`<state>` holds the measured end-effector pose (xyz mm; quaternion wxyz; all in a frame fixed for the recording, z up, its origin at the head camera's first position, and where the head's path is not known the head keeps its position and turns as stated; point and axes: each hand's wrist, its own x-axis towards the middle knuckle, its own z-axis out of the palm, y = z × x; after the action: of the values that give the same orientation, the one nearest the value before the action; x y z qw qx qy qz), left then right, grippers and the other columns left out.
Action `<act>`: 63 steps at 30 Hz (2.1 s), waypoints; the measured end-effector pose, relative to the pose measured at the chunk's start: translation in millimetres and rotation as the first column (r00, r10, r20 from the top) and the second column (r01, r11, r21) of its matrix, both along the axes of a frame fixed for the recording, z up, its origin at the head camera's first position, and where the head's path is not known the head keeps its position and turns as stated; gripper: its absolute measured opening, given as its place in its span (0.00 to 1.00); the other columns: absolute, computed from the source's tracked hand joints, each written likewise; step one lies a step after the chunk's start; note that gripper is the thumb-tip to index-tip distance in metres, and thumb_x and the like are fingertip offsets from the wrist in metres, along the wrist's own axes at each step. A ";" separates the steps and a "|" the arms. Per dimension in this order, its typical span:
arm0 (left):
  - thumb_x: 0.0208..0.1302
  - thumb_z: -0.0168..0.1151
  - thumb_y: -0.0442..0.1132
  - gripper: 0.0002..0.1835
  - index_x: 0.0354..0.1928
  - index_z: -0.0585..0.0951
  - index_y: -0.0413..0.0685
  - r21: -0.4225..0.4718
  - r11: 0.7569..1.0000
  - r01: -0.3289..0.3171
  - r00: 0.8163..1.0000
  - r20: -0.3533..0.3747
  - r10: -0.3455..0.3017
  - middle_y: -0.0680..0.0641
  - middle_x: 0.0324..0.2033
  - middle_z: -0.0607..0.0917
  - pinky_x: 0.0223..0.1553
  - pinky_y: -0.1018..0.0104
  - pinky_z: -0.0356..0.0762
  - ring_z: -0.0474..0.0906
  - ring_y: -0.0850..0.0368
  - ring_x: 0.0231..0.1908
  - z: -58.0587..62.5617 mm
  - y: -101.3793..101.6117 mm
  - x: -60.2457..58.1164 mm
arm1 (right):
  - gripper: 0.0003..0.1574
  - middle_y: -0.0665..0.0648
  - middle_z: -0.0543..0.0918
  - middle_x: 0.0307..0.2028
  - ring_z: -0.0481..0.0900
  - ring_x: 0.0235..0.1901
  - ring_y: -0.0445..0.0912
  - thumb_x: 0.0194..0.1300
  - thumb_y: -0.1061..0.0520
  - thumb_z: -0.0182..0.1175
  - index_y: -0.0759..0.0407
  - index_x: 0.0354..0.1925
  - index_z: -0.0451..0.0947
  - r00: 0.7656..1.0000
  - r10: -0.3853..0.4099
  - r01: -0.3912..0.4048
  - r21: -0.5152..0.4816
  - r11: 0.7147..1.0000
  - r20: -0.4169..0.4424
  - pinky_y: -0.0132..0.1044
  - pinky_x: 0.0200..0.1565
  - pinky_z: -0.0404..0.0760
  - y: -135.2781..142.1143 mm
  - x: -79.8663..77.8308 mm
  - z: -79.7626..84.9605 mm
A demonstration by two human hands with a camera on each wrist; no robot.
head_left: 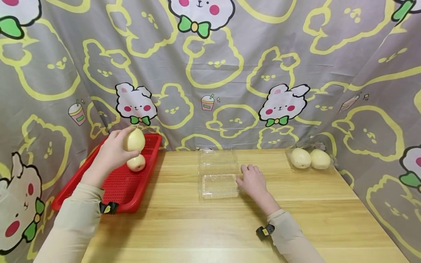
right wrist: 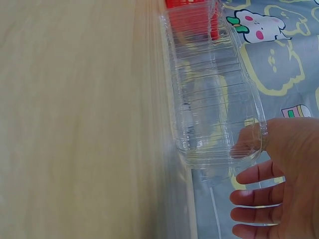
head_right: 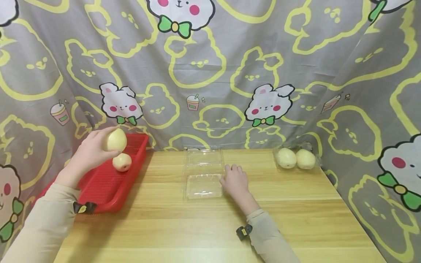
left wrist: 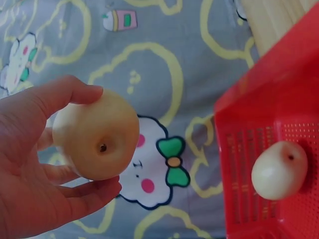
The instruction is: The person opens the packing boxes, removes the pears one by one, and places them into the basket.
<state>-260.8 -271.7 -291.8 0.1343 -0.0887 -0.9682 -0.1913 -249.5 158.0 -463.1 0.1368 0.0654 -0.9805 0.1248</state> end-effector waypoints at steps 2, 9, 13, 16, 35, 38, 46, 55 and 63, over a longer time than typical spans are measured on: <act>0.54 0.69 0.40 0.44 0.73 0.61 0.49 0.008 1.000 -0.011 1.000 0.012 0.011 0.27 0.62 0.65 0.43 0.32 0.74 0.67 0.29 0.53 -1.1 -4.3 -2.8 | 0.16 0.61 0.78 0.36 0.74 0.36 0.55 0.59 0.50 0.62 0.60 0.40 0.75 1.000 0.000 0.000 0.001 1.000 -0.004 0.46 0.33 0.75 0.0 -0.4 -0.9; 0.54 0.69 0.42 0.43 0.72 0.61 0.49 0.011 1.000 -0.029 0.999 0.031 0.029 0.26 0.61 0.66 0.43 0.33 0.72 0.65 0.30 0.54 -4.0 -16.9 -12.6 | 0.14 0.59 0.77 0.34 0.72 0.33 0.53 0.60 0.50 0.62 0.58 0.38 0.74 1.000 -0.005 0.005 0.003 1.000 -0.012 0.42 0.30 0.72 1.1 -1.7 -4.1; 0.55 0.69 0.44 0.44 0.73 0.60 0.49 0.016 0.999 -0.040 0.998 0.044 0.039 0.26 0.61 0.66 0.41 0.34 0.73 0.65 0.30 0.54 -6.6 -24.0 -16.6 | 0.14 0.59 0.77 0.34 0.72 0.33 0.54 0.60 0.50 0.61 0.58 0.38 0.74 1.000 -0.005 0.006 0.005 1.000 -0.011 0.43 0.30 0.72 1.5 -1.9 -4.5; 0.56 0.69 0.45 0.44 0.73 0.60 0.49 0.028 0.999 -0.046 0.998 0.054 0.044 0.26 0.62 0.65 0.40 0.35 0.74 0.65 0.29 0.54 -8.8 -29.0 -19.6 | 0.15 0.60 0.78 0.35 0.72 0.34 0.54 0.60 0.49 0.61 0.58 0.40 0.74 1.000 -0.007 0.007 0.005 1.000 0.002 0.44 0.32 0.73 1.6 -1.7 -4.2; 0.58 0.67 0.53 0.45 0.73 0.59 0.44 0.121 0.990 -0.073 0.993 0.106 0.060 0.27 0.61 0.69 0.40 0.39 0.74 0.66 0.30 0.54 -28.3 -60.6 -41.5 | 0.19 0.61 0.78 0.37 0.73 0.36 0.55 0.59 0.49 0.59 0.59 0.44 0.76 1.000 -0.007 0.008 -0.005 1.000 0.020 0.46 0.33 0.75 1.3 -2.3 -4.5; 0.59 0.66 0.53 0.46 0.73 0.57 0.43 0.140 0.986 -0.092 0.987 0.145 0.071 0.26 0.61 0.69 0.40 0.41 0.75 0.67 0.31 0.52 -34.5 -65.3 -44.1 | 0.19 0.60 0.78 0.38 0.73 0.36 0.55 0.60 0.49 0.58 0.59 0.45 0.76 1.000 -0.009 0.009 -0.005 1.000 0.028 0.46 0.34 0.75 1.1 -2.1 -4.2; 0.60 0.65 0.55 0.47 0.73 0.57 0.40 0.160 0.980 -0.116 0.981 0.171 0.089 0.27 0.62 0.69 0.45 0.43 0.73 0.70 0.33 0.52 -52.4 -79.8 -51.6 | 0.18 0.60 0.79 0.39 0.73 0.36 0.54 0.60 0.49 0.57 0.59 0.45 0.75 0.999 -0.009 0.010 -0.006 1.000 0.041 0.45 0.35 0.75 0.6 -1.3 -3.6; 0.62 0.62 0.56 0.47 0.73 0.54 0.37 0.219 0.964 -0.147 0.971 0.217 0.099 0.27 0.63 0.67 0.47 0.45 0.73 0.68 0.34 0.54 -64.5 -90.9 -53.7 | 0.17 0.61 0.78 0.38 0.73 0.36 0.54 0.60 0.50 0.58 0.60 0.43 0.75 1.000 -0.004 0.004 -0.006 1.000 0.031 0.46 0.34 0.76 0.7 -0.9 -2.8; 0.64 0.61 0.57 0.48 0.74 0.51 0.35 0.266 0.948 -0.176 0.956 0.277 0.099 0.25 0.65 0.64 0.56 0.35 0.69 0.66 0.31 0.56 -81.0 -101.2 -53.6 | 0.14 0.60 0.78 0.37 0.73 0.35 0.54 0.60 0.50 0.58 0.58 0.40 0.74 1.000 -0.007 0.007 0.001 1.000 0.026 0.45 0.34 0.75 1.4 -2.7 -4.2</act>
<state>-314.4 -372.8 -372.7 0.0305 0.0260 -0.9431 -0.3302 -252.2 159.3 -467.3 0.1242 0.0606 -0.9825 0.1245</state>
